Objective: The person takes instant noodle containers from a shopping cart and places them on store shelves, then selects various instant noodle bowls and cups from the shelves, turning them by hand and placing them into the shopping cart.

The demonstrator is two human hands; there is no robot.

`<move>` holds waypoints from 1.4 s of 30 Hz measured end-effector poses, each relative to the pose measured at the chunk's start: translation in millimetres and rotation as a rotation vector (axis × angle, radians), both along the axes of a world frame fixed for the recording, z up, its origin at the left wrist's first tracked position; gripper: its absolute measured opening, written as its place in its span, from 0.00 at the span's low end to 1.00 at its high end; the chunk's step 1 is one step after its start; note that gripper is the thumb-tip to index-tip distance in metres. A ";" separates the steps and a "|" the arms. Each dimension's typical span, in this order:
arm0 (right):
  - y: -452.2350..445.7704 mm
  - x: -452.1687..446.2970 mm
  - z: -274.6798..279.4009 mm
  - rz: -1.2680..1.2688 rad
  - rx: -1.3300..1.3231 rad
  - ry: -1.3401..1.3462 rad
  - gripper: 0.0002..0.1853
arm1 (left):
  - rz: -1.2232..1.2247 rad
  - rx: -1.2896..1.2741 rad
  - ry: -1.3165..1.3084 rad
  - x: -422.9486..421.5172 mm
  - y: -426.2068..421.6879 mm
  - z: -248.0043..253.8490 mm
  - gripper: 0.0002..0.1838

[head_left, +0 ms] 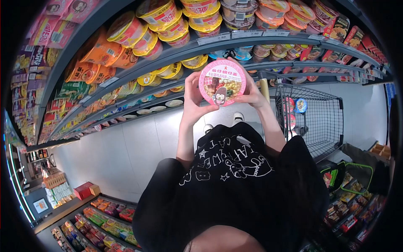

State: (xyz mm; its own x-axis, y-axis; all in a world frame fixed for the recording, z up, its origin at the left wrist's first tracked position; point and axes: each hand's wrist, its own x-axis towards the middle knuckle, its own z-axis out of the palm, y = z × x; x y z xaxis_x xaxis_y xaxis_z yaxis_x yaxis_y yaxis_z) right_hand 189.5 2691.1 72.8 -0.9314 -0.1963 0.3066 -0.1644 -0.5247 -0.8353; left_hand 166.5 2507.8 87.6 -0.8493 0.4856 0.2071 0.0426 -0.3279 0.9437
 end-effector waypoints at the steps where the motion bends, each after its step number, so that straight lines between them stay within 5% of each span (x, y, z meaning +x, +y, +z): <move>1: -2.4 2.2 3.4 -0.013 0.009 -0.019 0.53 | 0.011 -0.007 -0.024 0.6 -1.1 1.1 0.50; 5: -11.6 -4.2 -10.8 -0.021 0.013 0.091 0.53 | 0.165 -0.045 0.088 -4.1 -7.7 -16.4 0.40; 7: -16.8 -2.8 -7.4 -0.029 0.076 0.095 0.53 | 0.222 0.257 -0.378 -2.2 -12.2 -10.8 0.32; 12: -32.9 3.9 -6.1 -0.104 0.370 0.050 0.54 | 0.110 0.017 -0.553 -6.5 -21.9 -12.4 0.32; 20: -44.6 4.2 -18.0 -0.121 0.181 -0.087 0.32 | 0.128 -0.214 -0.438 -5.7 -28.1 -16.6 0.37; 24: -47.5 5.4 -18.4 -0.188 0.272 -0.109 0.33 | 0.078 -0.037 -0.348 -8.2 -29.9 -14.5 0.30; 26: -44.9 5.4 -16.9 -0.226 0.492 -0.112 0.36 | 0.084 -0.155 -0.190 -14.3 -37.9 -33.6 0.36; 30: -45.0 0.5 0.8 -0.345 0.427 -0.047 0.39 | 0.003 -0.018 -0.255 -8.8 -43.3 -34.2 0.39; 33: -33.1 -23.3 39.2 -0.581 0.519 0.168 0.36 | -0.031 0.041 -0.334 -2.7 -41.3 -26.1 0.39; 37: -17.0 -67.0 151.0 -0.970 0.574 0.684 0.29 | -0.031 0.001 -0.339 0.5 -41.0 -30.2 0.38; 42: -26.5 -114.8 268.9 -1.407 0.625 0.980 0.26 | -0.032 -0.067 -0.311 3.2 -39.6 -30.6 0.35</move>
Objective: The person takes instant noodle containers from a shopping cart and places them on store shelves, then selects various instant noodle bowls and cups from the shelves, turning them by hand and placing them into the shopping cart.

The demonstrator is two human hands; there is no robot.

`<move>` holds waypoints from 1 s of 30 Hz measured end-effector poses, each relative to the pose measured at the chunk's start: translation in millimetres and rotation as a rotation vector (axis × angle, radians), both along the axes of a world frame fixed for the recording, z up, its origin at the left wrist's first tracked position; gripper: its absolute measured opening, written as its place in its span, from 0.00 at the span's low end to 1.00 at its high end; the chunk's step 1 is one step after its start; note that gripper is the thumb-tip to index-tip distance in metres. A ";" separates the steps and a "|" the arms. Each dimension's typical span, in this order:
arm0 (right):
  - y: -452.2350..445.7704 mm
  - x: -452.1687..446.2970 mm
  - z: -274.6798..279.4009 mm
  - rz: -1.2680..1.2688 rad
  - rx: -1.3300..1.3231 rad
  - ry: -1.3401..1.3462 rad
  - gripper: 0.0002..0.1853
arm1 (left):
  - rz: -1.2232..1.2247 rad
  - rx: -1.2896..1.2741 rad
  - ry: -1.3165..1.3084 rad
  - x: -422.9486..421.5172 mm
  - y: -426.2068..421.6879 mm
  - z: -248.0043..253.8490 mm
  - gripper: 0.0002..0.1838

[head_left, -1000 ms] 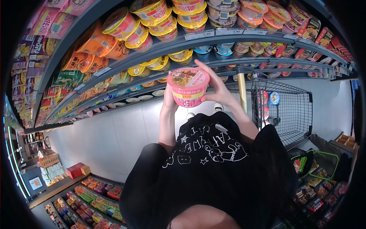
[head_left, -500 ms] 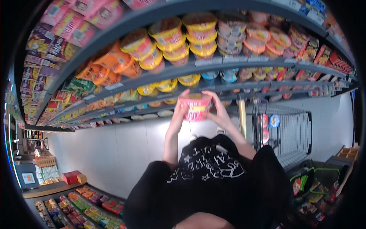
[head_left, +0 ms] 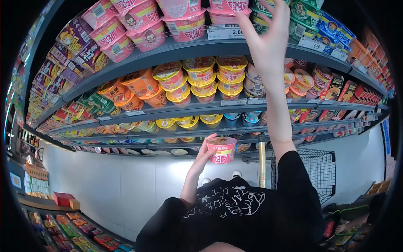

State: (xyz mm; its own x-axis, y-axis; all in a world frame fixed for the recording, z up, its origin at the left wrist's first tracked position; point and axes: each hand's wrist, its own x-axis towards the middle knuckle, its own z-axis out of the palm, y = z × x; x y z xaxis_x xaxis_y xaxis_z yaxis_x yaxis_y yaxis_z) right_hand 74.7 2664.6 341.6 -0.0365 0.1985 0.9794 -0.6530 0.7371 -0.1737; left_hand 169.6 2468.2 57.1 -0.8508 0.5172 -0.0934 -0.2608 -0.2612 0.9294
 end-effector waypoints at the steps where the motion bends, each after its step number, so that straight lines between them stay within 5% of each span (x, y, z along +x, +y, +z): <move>1: -8.2 -1.5 17.9 -0.231 0.050 0.057 0.27 | -0.001 -0.005 0.035 0.7 1.5 0.6 0.35; 11: -15.7 -45.8 28.2 -0.589 0.105 -0.254 0.31 | 0.133 0.145 0.216 5.4 5.3 13.7 0.39; 13: -11.4 -24.7 37.1 -0.295 0.046 -0.415 0.30 | 0.178 0.146 0.243 6.2 6.3 12.1 0.41; 15: -9.1 3.2 34.6 -0.222 0.075 -0.282 0.35 | 0.296 0.132 0.301 10.0 9.3 19.1 0.43; 18: -2.3 40.6 2.5 -0.090 0.265 -0.045 0.24 | 0.334 0.154 0.329 7.4 12.2 17.8 0.46; 19: 6.3 45.8 -17.3 0.155 0.204 -0.039 0.25 | 0.366 0.153 0.363 6.3 14.3 17.5 0.48; 24: -5.9 100.3 -131.6 0.441 0.120 -0.512 0.32 | 0.375 0.070 0.438 4.7 21.3 28.9 0.55; 30: -1.7 133.5 -207.5 0.329 -0.023 -0.786 0.32 | 0.304 -0.122 0.562 2.9 37.2 22.2 0.53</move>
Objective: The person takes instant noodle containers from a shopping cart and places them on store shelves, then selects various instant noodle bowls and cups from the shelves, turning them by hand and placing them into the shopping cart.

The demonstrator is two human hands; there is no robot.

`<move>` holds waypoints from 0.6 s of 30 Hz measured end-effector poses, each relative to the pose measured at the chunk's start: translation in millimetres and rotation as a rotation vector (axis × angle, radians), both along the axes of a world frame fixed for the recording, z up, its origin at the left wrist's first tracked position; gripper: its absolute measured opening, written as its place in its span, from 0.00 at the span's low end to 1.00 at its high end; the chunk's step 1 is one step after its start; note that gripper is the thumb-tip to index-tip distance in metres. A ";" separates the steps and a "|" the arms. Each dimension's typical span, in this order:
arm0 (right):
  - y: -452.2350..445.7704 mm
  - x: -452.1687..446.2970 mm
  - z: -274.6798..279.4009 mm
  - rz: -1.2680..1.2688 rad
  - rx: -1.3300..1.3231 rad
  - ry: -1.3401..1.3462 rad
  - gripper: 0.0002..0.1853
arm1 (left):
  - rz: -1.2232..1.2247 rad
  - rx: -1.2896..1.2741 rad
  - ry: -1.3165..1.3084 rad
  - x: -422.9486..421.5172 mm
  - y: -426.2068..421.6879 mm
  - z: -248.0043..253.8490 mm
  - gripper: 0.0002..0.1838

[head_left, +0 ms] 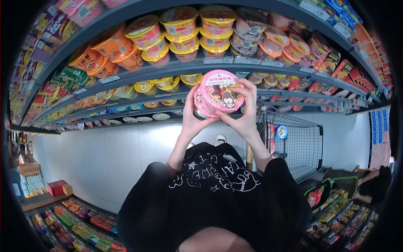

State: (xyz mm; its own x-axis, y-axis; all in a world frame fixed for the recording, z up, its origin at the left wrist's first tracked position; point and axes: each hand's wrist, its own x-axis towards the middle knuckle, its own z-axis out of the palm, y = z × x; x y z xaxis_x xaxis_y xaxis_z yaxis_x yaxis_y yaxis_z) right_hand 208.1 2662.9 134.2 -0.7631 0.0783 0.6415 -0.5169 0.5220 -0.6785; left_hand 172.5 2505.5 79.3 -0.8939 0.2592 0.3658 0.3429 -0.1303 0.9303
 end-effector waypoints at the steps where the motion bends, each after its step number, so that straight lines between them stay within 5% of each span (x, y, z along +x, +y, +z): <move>1: 2.5 6.7 -6.5 -0.021 -0.004 -0.012 0.32 | -0.006 -0.064 -0.008 0.4 3.8 -3.1 0.53; 5: 17.0 36.3 -38.4 -0.149 -0.012 -0.117 0.39 | -0.050 -0.243 0.063 5.1 17.8 -12.6 0.52; 7: 24.3 55.5 -64.4 0.030 -0.397 -0.217 0.45 | -0.130 -0.202 0.032 12.3 30.8 -8.1 0.51; 9: 32.7 79.5 -67.8 0.253 -0.970 -0.233 0.33 | -0.213 -0.356 0.272 15.3 42.6 -5.4 0.47; 12: 54.9 112.9 -65.8 0.099 -1.196 -0.282 0.19 | -0.362 -0.299 0.339 26.8 60.2 -15.8 0.41; 13: 56.4 122.9 -69.6 -0.048 -1.125 -0.264 0.25 | -0.411 -0.309 0.368 30.7 65.9 -19.0 0.40; 18: 68.6 178.1 -72.3 0.005 -1.565 -0.222 0.45 | -0.708 -0.326 0.452 49.2 105.9 -7.4 0.37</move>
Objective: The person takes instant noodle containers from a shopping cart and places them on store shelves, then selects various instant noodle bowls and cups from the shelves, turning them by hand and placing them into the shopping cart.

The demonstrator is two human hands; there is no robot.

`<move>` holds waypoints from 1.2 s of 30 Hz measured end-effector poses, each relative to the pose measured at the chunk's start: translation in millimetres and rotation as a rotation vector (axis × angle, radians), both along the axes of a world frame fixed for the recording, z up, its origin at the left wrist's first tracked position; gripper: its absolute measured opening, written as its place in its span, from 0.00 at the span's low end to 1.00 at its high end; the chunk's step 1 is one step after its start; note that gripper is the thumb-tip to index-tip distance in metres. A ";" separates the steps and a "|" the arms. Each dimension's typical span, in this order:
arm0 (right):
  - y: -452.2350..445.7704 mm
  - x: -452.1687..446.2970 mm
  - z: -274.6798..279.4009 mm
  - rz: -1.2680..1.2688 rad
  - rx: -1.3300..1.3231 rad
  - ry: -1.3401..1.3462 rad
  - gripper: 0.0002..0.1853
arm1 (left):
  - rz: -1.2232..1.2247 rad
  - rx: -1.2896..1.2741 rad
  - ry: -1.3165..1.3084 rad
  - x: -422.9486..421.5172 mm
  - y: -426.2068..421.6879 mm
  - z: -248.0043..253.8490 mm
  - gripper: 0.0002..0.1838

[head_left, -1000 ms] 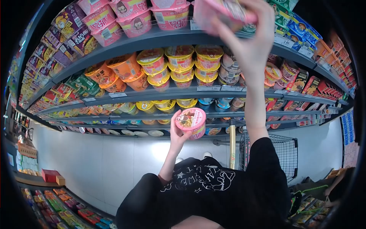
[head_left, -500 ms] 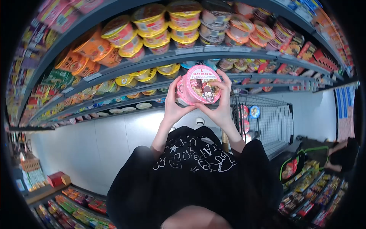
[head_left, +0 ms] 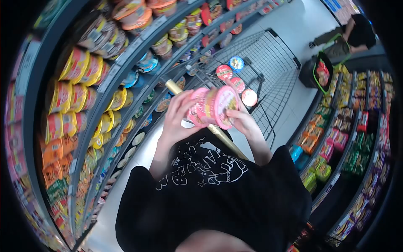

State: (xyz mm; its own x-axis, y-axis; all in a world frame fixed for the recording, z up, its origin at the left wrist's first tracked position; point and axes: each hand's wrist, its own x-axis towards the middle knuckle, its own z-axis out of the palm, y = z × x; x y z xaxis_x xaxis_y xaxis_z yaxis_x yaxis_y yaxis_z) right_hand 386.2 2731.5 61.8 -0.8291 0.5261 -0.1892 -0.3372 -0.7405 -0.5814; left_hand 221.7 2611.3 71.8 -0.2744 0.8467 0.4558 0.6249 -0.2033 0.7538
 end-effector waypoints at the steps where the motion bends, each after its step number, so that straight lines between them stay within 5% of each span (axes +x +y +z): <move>1: 3.7 14.9 -1.9 0.125 -0.102 0.081 0.41 | -0.085 0.008 0.047 5.7 9.0 3.2 0.36; 4: 3.1 53.9 -24.8 0.102 -0.436 0.052 0.40 | -0.291 -0.098 0.102 25.7 37.1 5.7 0.39; 9: 22.8 97.6 -53.6 -0.093 -0.235 0.074 0.44 | -0.487 -0.239 0.061 57.9 84.2 -4.6 0.45; 12: 48.1 110.2 -46.8 -0.143 -0.205 0.091 0.45 | -0.497 -0.113 0.016 68.5 112.5 -16.8 0.51; 15: 100.3 118.0 -27.8 -0.260 -0.087 0.108 0.43 | -0.389 -0.154 -0.102 78.2 136.4 -20.0 0.46; 19: 205.8 159.2 -95.5 -0.234 0.073 -0.620 0.30 | -0.558 -0.573 0.112 85.0 138.0 -66.0 0.30; 21: 261.5 152.2 -155.1 -0.192 0.199 -0.696 0.27 | -0.584 -0.658 0.074 85.1 139.5 -67.5 0.24; 27: 333.5 136.6 -361.9 -0.359 0.016 -0.719 0.28 | -0.665 -0.686 0.033 84.7 144.2 -65.2 0.09; 31: 316.8 108.8 -393.5 -0.371 -0.232 -0.585 0.26 | -0.645 -0.747 -0.005 90.3 144.3 -66.6 0.09; 36: 293.3 102.8 -436.0 -0.390 -0.239 -0.757 0.34 | -0.629 -0.743 -0.056 93.2 149.8 -65.7 0.11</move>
State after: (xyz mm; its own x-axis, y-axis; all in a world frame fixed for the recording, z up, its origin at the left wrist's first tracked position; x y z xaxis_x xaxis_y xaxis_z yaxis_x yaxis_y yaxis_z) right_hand 489.0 3024.7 -374.2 -0.2065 0.6213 -0.7559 -0.1789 -0.7834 -0.5952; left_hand 314.9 2761.1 6.1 0.3212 0.9124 -0.2537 0.5244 0.0517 0.8499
